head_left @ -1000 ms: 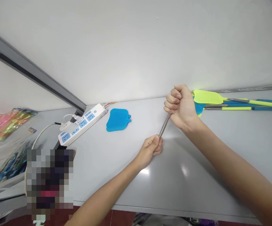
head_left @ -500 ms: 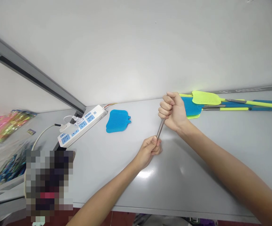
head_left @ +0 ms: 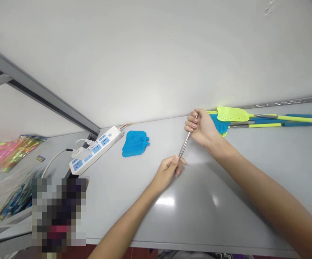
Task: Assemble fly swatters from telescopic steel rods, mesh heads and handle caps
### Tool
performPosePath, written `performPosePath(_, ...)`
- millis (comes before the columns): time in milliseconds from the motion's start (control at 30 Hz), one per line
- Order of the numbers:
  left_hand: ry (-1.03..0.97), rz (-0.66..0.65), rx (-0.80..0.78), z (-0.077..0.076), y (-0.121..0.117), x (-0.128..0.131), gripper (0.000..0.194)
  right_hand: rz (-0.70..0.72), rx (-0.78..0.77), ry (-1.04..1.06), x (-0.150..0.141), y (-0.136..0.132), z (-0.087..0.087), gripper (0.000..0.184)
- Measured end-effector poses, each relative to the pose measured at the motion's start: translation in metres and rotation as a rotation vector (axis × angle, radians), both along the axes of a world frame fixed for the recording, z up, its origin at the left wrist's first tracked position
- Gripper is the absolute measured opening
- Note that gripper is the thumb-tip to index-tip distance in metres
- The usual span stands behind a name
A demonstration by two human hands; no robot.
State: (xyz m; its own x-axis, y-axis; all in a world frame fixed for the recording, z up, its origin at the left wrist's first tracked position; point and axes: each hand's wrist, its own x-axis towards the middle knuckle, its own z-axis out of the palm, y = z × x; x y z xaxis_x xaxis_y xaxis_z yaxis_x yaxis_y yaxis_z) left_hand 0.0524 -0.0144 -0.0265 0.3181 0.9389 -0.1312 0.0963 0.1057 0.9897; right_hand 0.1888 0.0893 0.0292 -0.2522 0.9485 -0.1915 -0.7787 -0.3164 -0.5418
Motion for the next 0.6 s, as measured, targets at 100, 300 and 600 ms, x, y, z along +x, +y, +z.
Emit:
performPosePath(100,0.373,0.220,0.319,0.009,0.011,-0.018,0.029,-0.166,-0.087,-0.007,0.019,0.011,0.006,0.019)
performPosePath(300,1.134,0.773,0.323,0.010,0.039,-0.074,0.065,-0.419,-0.164,0.085,0.071,0.027,0.027,0.016)
performPosePath(600,1.335,0.847,0.007,0.011,0.044,-0.101,0.090,-0.558,-0.127,0.063,0.113,0.025,0.038,0.024)
